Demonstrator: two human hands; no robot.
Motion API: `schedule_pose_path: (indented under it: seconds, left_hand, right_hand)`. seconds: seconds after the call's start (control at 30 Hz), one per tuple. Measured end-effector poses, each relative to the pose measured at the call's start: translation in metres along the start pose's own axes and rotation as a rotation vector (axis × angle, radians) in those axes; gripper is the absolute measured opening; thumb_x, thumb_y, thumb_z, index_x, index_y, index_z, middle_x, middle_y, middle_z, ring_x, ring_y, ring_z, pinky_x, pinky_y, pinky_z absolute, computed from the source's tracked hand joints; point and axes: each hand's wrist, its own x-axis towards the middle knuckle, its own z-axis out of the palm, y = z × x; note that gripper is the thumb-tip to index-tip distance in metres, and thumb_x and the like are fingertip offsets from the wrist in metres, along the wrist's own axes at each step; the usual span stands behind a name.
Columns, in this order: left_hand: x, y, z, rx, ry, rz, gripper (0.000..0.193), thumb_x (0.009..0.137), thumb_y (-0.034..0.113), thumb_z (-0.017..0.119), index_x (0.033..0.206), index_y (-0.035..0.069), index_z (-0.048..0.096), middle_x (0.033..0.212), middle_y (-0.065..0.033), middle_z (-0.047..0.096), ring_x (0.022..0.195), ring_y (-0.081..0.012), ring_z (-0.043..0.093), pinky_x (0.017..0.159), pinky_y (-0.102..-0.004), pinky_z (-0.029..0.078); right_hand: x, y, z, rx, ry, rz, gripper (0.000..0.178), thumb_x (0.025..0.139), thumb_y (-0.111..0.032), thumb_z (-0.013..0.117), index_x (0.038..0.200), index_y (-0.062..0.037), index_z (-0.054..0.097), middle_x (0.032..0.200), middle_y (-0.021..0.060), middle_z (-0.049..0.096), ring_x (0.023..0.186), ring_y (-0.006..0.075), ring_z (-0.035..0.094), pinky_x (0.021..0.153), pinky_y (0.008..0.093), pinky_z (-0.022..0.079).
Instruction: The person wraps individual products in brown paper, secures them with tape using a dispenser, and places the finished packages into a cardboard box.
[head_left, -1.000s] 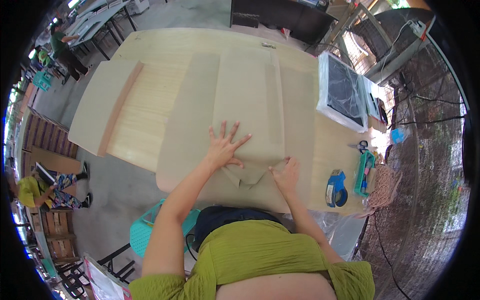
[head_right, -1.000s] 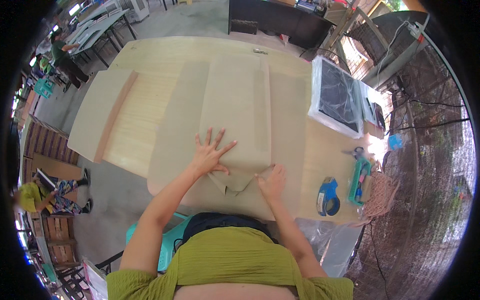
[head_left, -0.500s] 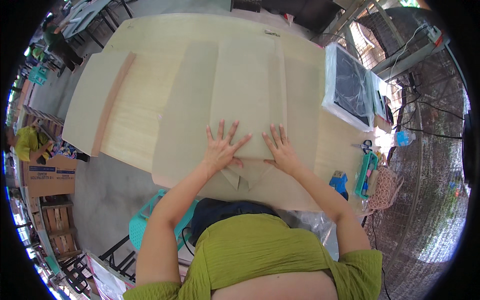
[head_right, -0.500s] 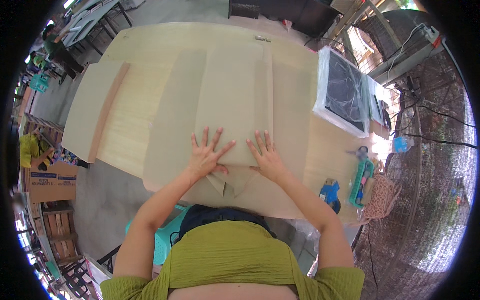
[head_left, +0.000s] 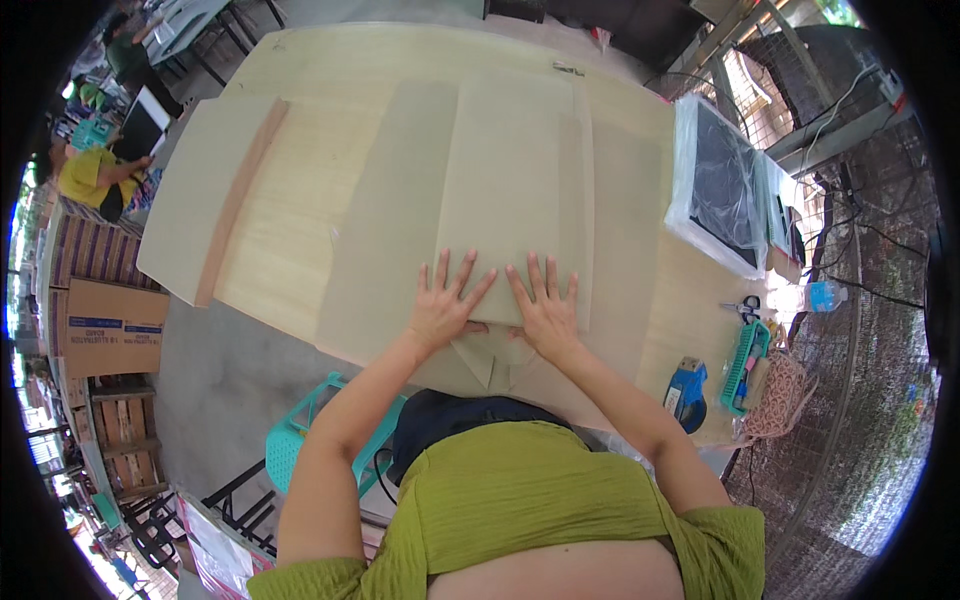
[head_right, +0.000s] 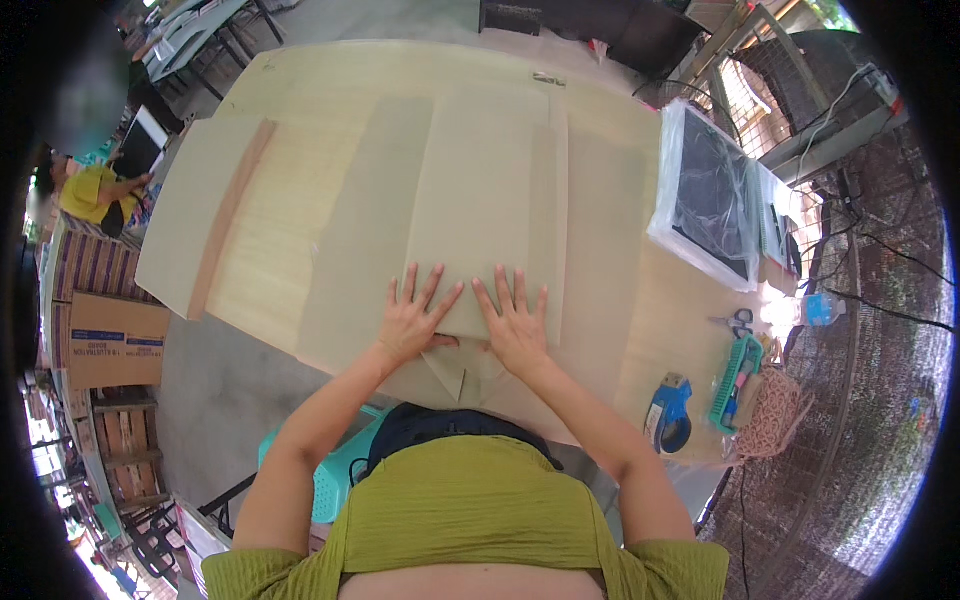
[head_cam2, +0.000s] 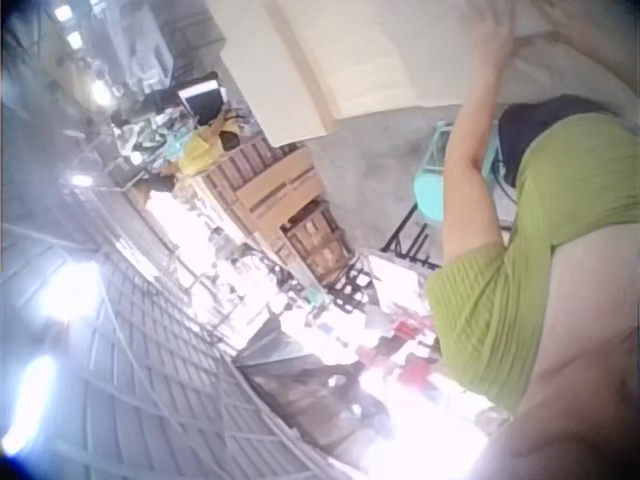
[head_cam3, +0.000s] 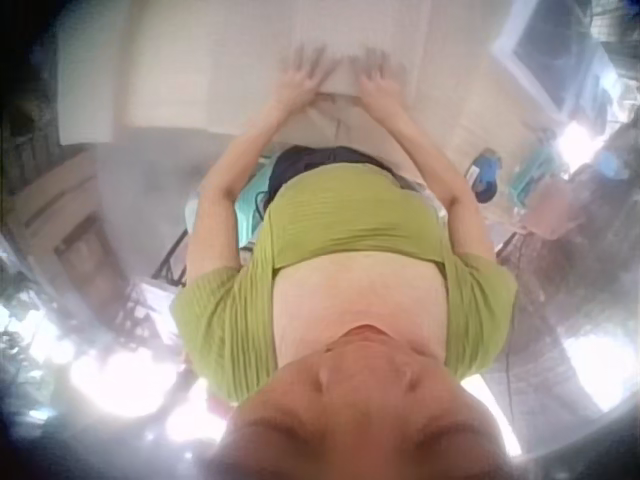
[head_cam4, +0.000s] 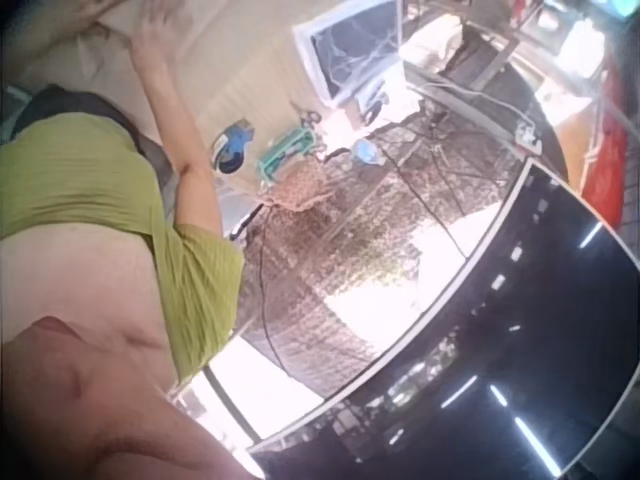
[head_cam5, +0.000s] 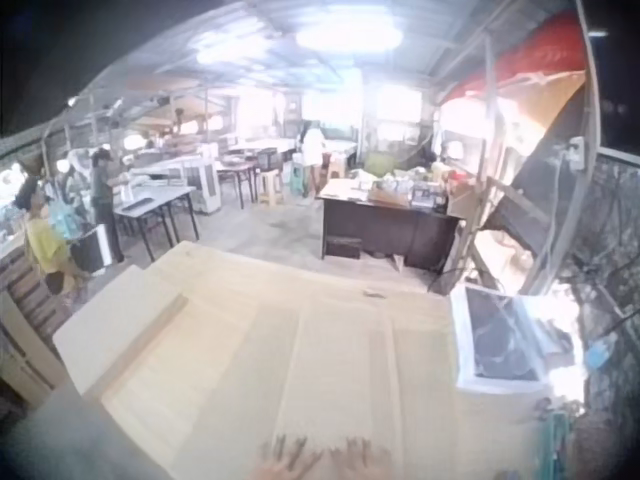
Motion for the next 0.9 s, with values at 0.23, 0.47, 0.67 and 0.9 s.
schedule_pose_path:
  seconds: [0.23,0.47,0.67,0.9]
  left_hand:
    - [-0.005,-0.018,-0.01,-0.139,-0.08,0.074,0.111,0.052,0.039,0.088,0.15,0.033,0.035,0.16,-0.0139,0.018,0.143,-0.0506,0.016,0.112,-0.0584,0.032]
    - [0.002,-0.01,-0.023,-0.222,-0.077,0.075,0.105,0.058,0.029,0.087,0.15,0.029,0.035,0.158,-0.0179,0.021,0.143,-0.05,0.016,0.118,-0.0562,0.022]
    - [-0.001,-0.014,-0.018,-0.219,-0.036,0.075,0.103,0.061,0.029,0.085,0.15,0.026,0.035,0.157,-0.0191,0.023,0.145,-0.0446,0.017,0.119,-0.0568,0.02]
    - [-0.019,0.0,-0.032,-0.088,-0.061,0.016,0.097,0.068,0.034,0.082,0.151,0.02,0.035,0.156,-0.0175,0.026,0.144,-0.0426,0.022,0.115,-0.0521,0.029]
  right_hand:
    - [0.0,-0.001,0.0,0.008,0.005,0.008,0.122,0.054,-0.045,0.087,0.155,-0.0271,0.022,0.162,0.0153,0.012,0.148,0.0408,0.014,0.106,0.0735,0.02]
    - [0.0,-0.001,0.001,-0.006,-0.007,0.018,0.121,0.055,-0.045,0.087,0.155,-0.028,0.021,0.162,0.0146,0.012,0.148,0.0408,0.014,0.107,0.0731,0.02]
    - [0.001,-0.003,-0.002,-0.015,-0.02,0.02,0.12,0.056,-0.044,0.087,0.155,-0.0277,0.021,0.162,0.0148,0.013,0.147,0.041,0.015,0.107,0.0722,0.02]
    - [-0.004,-0.001,0.004,0.004,0.041,0.023,0.12,0.054,-0.046,0.087,0.155,-0.0269,0.024,0.161,0.0154,0.014,0.148,0.0413,0.013,0.108,0.0715,0.019]
